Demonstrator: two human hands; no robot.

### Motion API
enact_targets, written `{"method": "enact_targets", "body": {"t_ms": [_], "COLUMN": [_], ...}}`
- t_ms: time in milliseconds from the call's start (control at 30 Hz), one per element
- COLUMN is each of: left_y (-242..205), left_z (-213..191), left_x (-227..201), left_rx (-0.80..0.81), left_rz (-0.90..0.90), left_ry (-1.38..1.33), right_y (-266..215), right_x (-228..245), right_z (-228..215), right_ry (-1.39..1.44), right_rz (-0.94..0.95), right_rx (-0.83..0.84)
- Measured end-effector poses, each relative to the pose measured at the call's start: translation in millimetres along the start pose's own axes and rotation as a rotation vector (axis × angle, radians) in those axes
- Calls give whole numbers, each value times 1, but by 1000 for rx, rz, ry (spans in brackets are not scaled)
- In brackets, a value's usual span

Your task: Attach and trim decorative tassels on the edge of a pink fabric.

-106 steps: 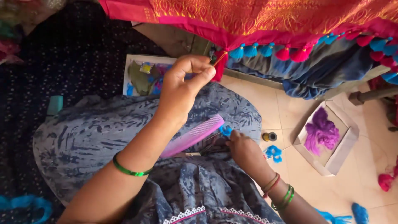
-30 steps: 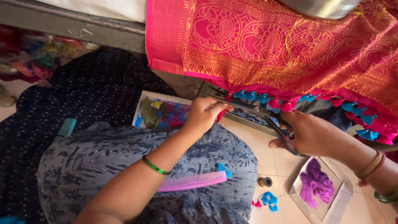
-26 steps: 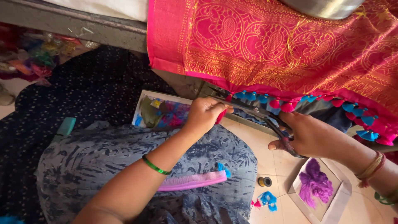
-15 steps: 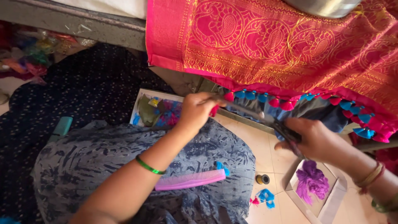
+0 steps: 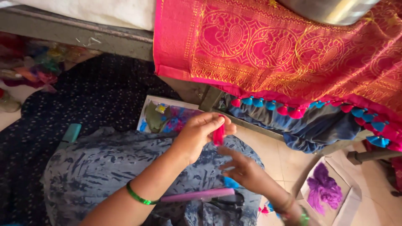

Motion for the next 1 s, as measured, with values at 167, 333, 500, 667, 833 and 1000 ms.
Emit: {"method": "enact_targets", "body": {"t_ms": [167, 333, 500, 667, 833, 1000], "left_y": [-8, 13, 45, 100, 93, 92], "left_z": [-5, -38, 4, -11, 19, 21], "left_x": [-28, -41, -20, 56, 58, 55], "left_rx": [-26, -99, 50, 94, 12, -10], "left_rz": [56, 416, 702, 309, 428, 481], "left_ry": [-113, 404, 749, 229, -25, -192], "right_y": [50, 76, 53, -1, -30, -25], "right_x": [29, -20, -23, -26, -22, -23], "right_z": [-14, -9, -46, -65, -66, -62], "right_ry": [1204, 1127, -238, -248, -226, 432], "right_rz": [18, 144, 255, 487, 469, 377], "right_rx": [-335, -577, -1115, -1237, -1347, -1289]}}
Point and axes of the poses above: each hand's wrist, its own y-axis towards the middle knuckle, its own z-axis out of the palm, x = y × z, the point moved 2 cm from there along y, towards the middle knuckle, and after that the axes turned 12 degrees about -y, right-handed, at the moved point
